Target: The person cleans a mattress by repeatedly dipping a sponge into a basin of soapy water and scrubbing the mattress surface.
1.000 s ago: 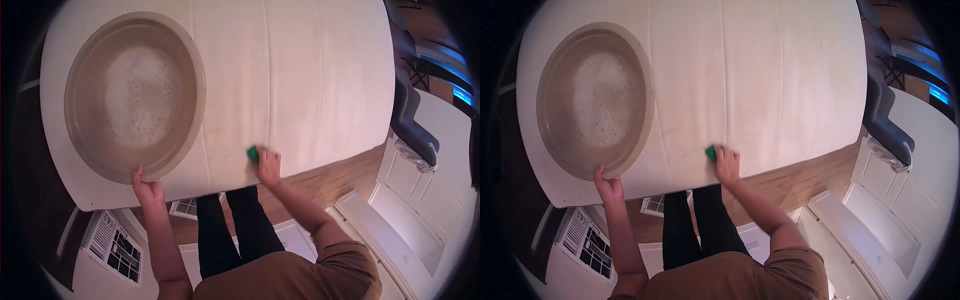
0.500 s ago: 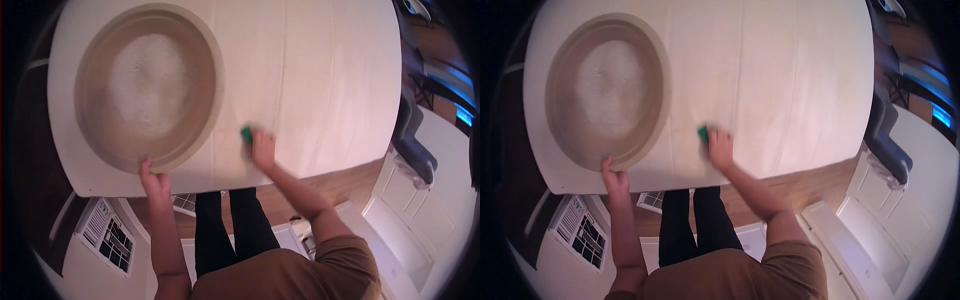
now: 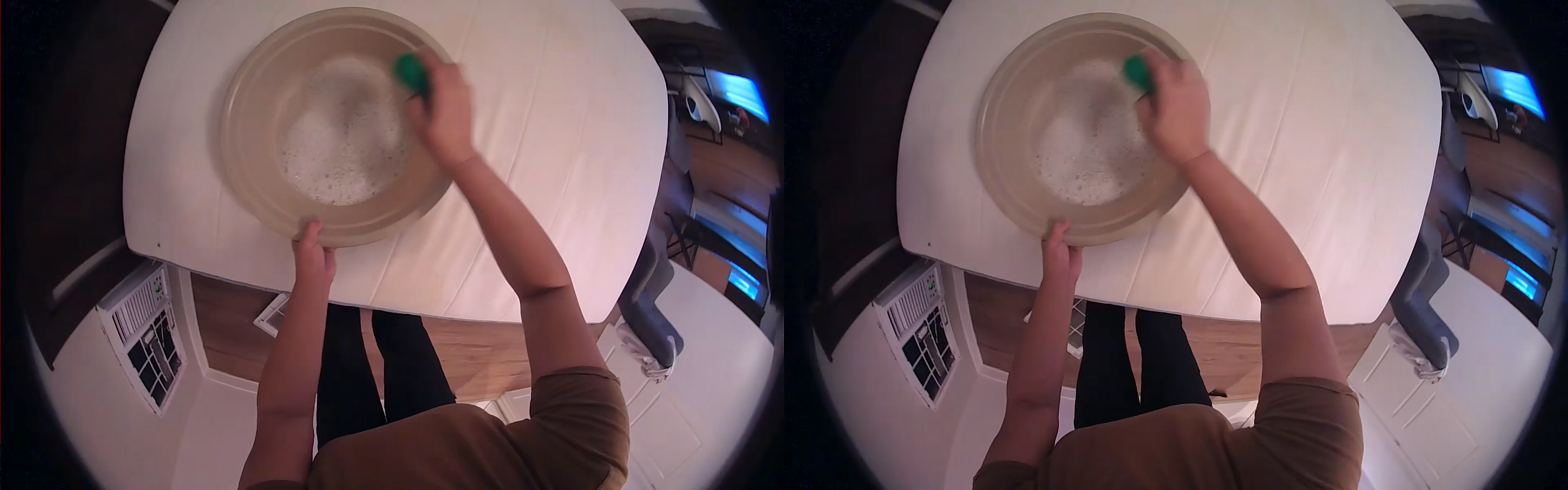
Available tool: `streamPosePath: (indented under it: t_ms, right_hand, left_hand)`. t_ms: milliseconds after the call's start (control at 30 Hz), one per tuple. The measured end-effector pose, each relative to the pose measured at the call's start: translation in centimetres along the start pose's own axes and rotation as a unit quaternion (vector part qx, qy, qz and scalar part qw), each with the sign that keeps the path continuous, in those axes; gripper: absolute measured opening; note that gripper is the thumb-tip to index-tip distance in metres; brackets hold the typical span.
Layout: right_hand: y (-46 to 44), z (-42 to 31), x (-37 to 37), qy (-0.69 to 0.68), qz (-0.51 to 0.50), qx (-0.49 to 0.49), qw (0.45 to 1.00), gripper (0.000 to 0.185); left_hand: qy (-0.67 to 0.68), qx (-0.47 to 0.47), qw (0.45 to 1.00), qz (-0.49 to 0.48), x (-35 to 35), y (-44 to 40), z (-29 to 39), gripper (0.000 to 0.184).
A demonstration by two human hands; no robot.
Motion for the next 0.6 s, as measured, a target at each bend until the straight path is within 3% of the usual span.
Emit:
streamPosePath:
  t_ms: [100, 300, 433, 533, 600]
  right_hand:
    - [3.0, -2.5, -10.0, 0.038, -0.215, -0.001, 0.976, 0.056]
    - [4.4, -0.2, -16.0, 0.074, -0.238, -0.055, 0.967, 0.039]
    - [4.0, 0.0, -14.5, 0.085, -0.234, -0.08, 0.965, 0.044]
    - [3.4, -1.4, -10.4, 0.023, -0.17, -0.061, 0.983, 0.045]
    - [3.9, -1.0, -7.1, -0.101, -0.132, -0.153, 0.974, 0.046]
  left_hand:
    - [0.004, -0.009, 1.0, 0.003, -0.4, -0.1, 0.2, 0.043]
    - [0.015, -0.001, 1.0, 0.011, -0.8, 0.4, 0.3, 0.042]
    - [0.019, 0.012, 1.0, 0.015, -1.0, 0.5, 0.2, 0.044]
    - [0.012, 0.003, 1.0, -0.011, -1.0, 0.5, 0.2, 0.043]
    - [0.001, -0.011, 0.999, -0.03, -0.9, -0.3, 0.8, 0.043]
Point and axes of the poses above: each hand's wrist, its own y-axis away from the middle knuckle, its own x-axis out of the back of the hand, z = x × y, the point moved 8 cm from there along -y, towards the middle knuckle, and after that the axes turned 13 degrees about -y, right-handed, at the moved point
